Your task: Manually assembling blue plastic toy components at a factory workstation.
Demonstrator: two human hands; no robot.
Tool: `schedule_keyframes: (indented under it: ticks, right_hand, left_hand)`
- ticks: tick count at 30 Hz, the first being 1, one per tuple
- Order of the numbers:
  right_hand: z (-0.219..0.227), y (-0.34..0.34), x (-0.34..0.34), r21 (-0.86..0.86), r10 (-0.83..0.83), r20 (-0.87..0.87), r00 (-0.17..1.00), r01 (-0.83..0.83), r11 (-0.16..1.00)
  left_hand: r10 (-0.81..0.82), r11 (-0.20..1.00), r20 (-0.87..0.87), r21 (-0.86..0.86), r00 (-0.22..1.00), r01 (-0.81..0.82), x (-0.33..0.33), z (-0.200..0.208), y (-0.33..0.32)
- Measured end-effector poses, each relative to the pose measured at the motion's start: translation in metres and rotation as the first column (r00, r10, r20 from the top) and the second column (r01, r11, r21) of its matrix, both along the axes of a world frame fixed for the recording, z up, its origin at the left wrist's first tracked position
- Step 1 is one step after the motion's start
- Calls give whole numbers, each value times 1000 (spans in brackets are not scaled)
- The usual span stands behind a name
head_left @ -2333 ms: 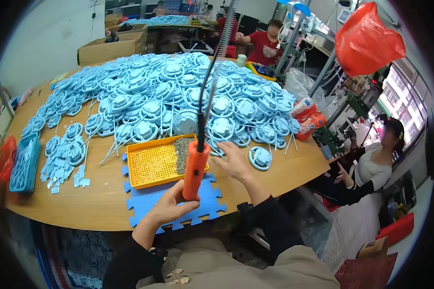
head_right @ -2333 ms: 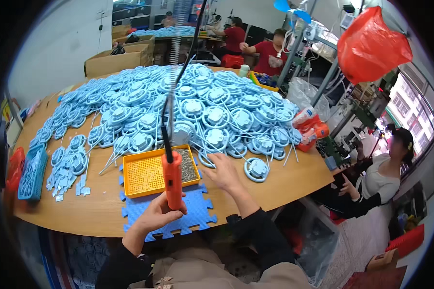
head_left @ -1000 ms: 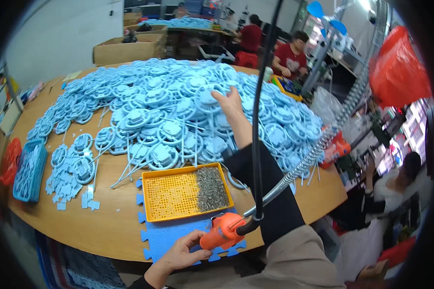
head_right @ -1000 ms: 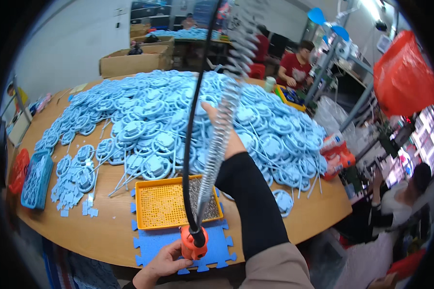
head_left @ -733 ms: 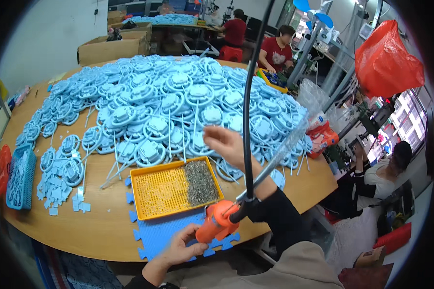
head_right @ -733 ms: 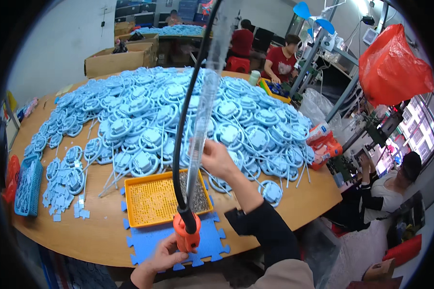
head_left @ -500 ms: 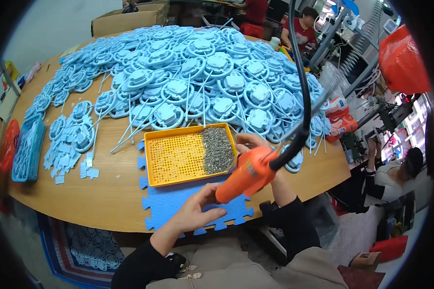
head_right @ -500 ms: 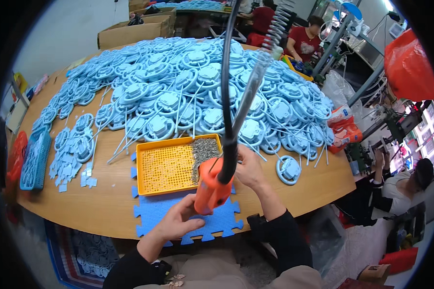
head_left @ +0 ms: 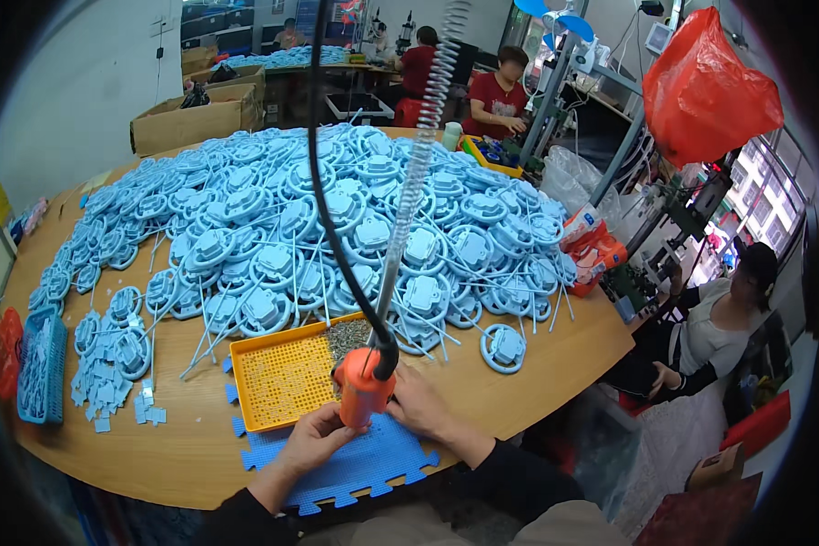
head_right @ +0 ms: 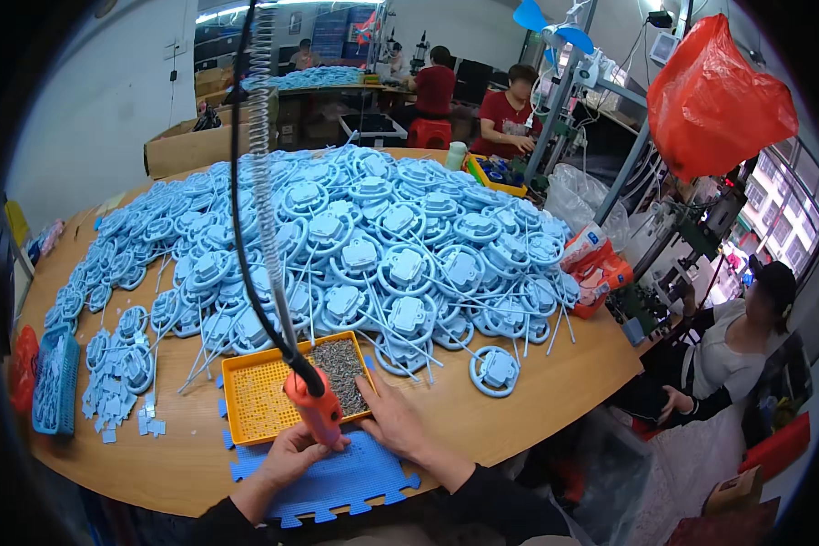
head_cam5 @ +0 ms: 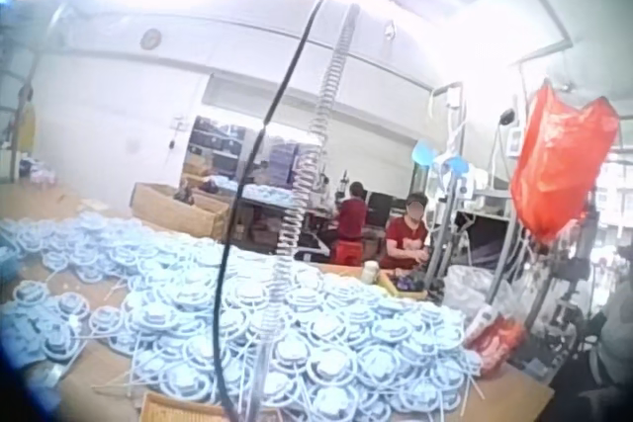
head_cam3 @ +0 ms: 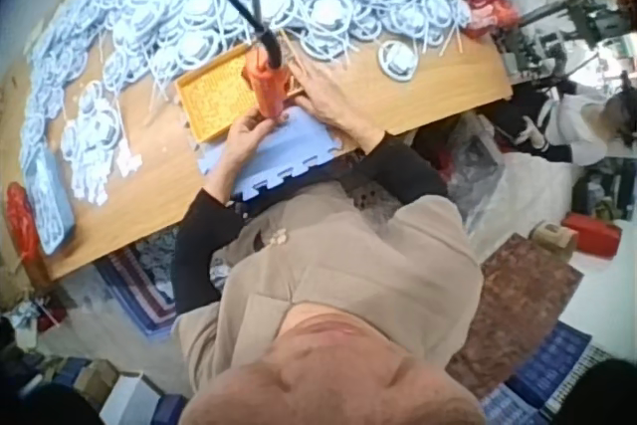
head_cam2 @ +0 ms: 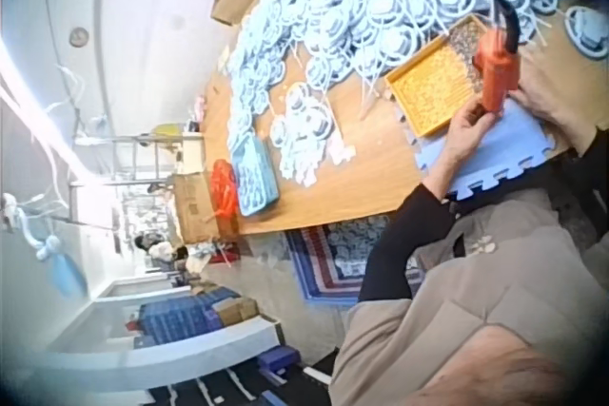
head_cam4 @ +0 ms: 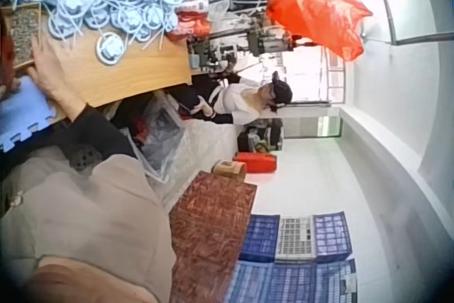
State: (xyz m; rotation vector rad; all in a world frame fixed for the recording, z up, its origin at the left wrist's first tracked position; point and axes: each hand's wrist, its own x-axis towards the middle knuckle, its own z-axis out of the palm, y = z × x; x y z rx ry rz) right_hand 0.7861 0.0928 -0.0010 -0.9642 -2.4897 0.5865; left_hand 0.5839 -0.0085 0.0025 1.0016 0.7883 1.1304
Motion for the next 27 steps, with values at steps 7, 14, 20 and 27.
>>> schedule_keyframes:
  ticks: [7, 14, 20, 27]
  right_hand:
    - [12, 1, -14, 99, -77, -38, 996, 80, 992]
    - [46, 23, 0, 157, -3, -165, 986, 29, 987]
    - [198, 111, 63, 289, -338, -559, 757, 560, 777]
    - [153, 85, 27, -178, -118, -523, 844, 27, 984]
  left_hand:
    - [-66, 998, -96, -24, 993, 64, -18, 9, 13]
    - [-55, 998, -74, 14, 996, 56, -10, 11, 13]
    - [-49, 998, -125, 29, 991, 53, 5, 19, 4]
    - [38, 998, -132, 62, 991, -30, 4, 7, -1]
